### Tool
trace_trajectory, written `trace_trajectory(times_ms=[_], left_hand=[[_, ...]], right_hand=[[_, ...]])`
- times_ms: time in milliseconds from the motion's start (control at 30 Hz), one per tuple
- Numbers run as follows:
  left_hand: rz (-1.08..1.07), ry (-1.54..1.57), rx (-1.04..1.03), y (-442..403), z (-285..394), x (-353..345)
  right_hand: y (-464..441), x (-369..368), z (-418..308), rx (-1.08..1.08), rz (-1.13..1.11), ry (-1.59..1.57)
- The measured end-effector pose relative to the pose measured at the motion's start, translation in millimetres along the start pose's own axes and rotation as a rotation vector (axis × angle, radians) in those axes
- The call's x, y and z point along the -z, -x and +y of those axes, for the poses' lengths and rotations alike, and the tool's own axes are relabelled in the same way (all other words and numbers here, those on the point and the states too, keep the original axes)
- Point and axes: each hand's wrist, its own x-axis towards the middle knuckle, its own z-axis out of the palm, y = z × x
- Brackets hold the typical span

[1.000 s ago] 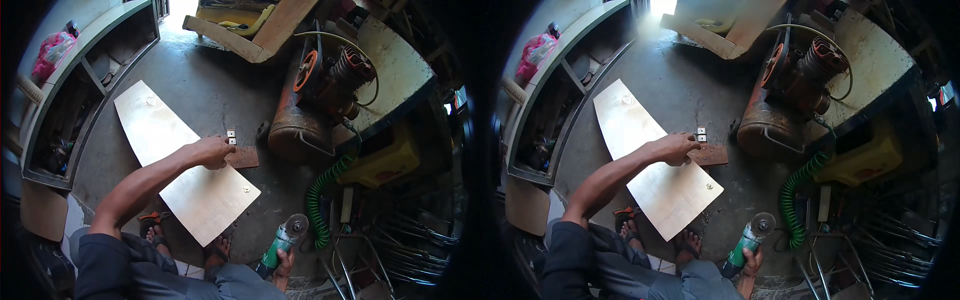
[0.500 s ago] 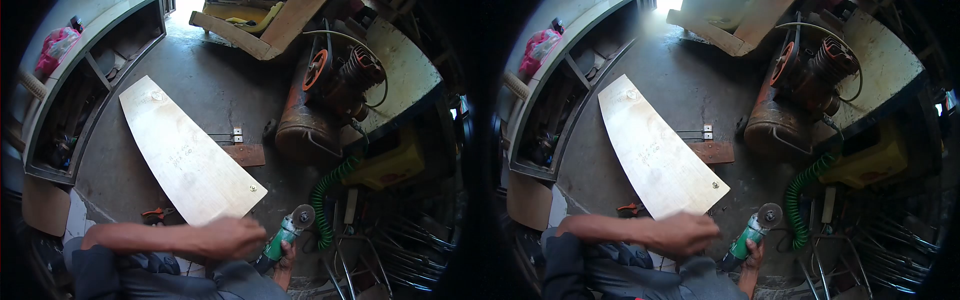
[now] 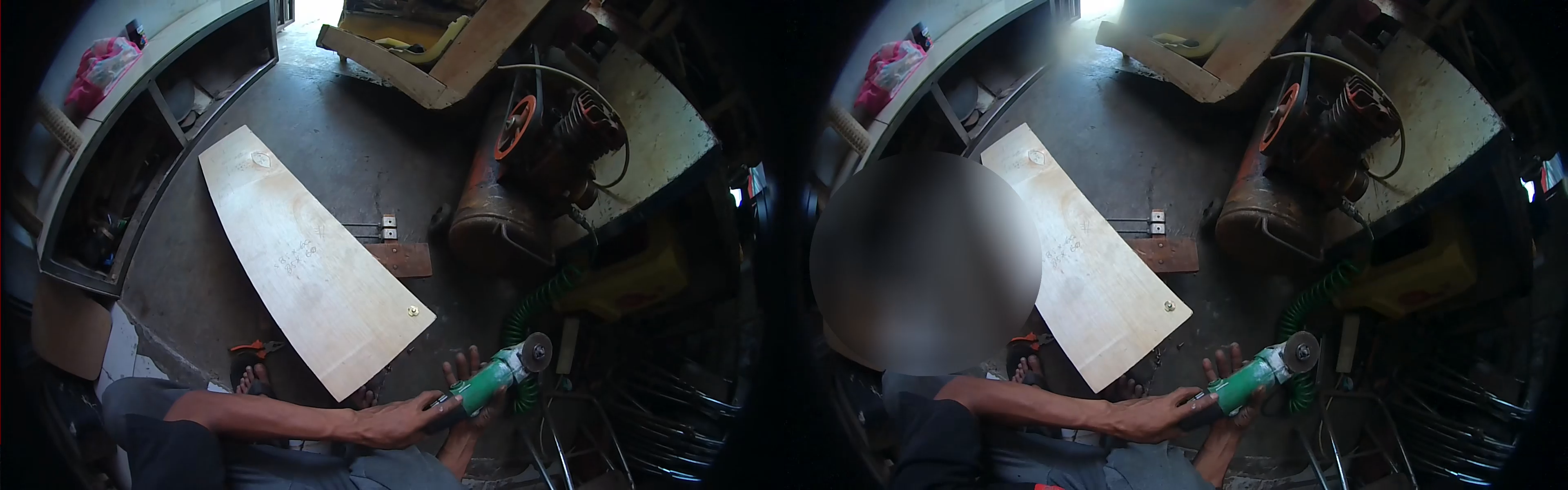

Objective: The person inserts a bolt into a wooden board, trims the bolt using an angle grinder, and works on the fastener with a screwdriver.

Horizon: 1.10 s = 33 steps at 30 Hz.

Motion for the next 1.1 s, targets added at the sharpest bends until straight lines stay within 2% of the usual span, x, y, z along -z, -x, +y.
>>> trace_trajectory(times_ms=[167,233,333,433,500,633,700,767,800,833,867,933,967,1000,1033,1067,1100], left_hand=[[-0.063,0.08,-0.008,0.3,-1.6,-6.5],[-0.086,0.085,-0.001,0.5,-2.5,-0.9],[-0.129,0.069,-0.071,0.8,-6.5,5.0],[-0.067,0.031,-0.137,4.5,-8.6,-6.5],[-0.023,0.053,-0.012,8.1,-4.8,-14.3],[-0.008,0.17,0.034,14.9,-3.8,-8.5],[0.111,-0.2,-0.088,22.6,5.6,-1.7],[0.245,-0.311,-0.374,30.1,36.9,63.0],[0.426,-0.356,-0.448,34.8,49.4,111.6],[0.733,-0.561,-0.24,47.4,19.8,144.9],[0.979,-0.706,0.038,60.0,-9.9,178.3],[1.742,-0.801,0.172,82.5,-53.7,267.6],[1.839,-0.765,0.522,113.8,-95.5,282.1],[1.854,-0.699,0.894,145.1,-137.0,296.7],[1.911,-0.417,1.054,160.8,-167.0,294.1],[1.781,0.528,0.691,183.0,-204.5,289.5],[1.408,1.358,0.246,195.1,-230.4,286.2]], right_hand=[[18.4,23.1,2.9,0.062,0.044,-0.055],[17.7,7.3,6.1,0.077,0.053,-0.06],[18.5,-8.8,5.1,0.11,0.264,-0.07],[23.9,14.9,2.1,0.04,0.056,-0.148],[22.0,15.9,5.7,0.039,0.075,-0.087],[22.4,7.3,12.2,0.05,0.149,0.004],[17.7,3.8,10.8,0.02,0.198,0.059],[22.2,33.7,1.5,-0.03,0.224,0.11],[16.4,44.1,1.2,-0.065,0.234,0.149],[21.3,9.9,-1.7,-0.007,0.338,0.247],[25.2,8.4,-4.2,-0.008,0.338,0.245],[27.7,9.5,-10.0,-0.015,0.327,0.418],[28.6,-5.2,-9.3,0.022,0.311,0.469],[27.4,-4.2,-10.4,0.028,0.307,0.463],[27.9,-2.9,-9.8,0.003,0.288,0.463],[29.5,-2.6,-8.3,-0.026,0.272,0.466],[27.1,-4.9,-5.1,-0.021,0.267,0.461]])
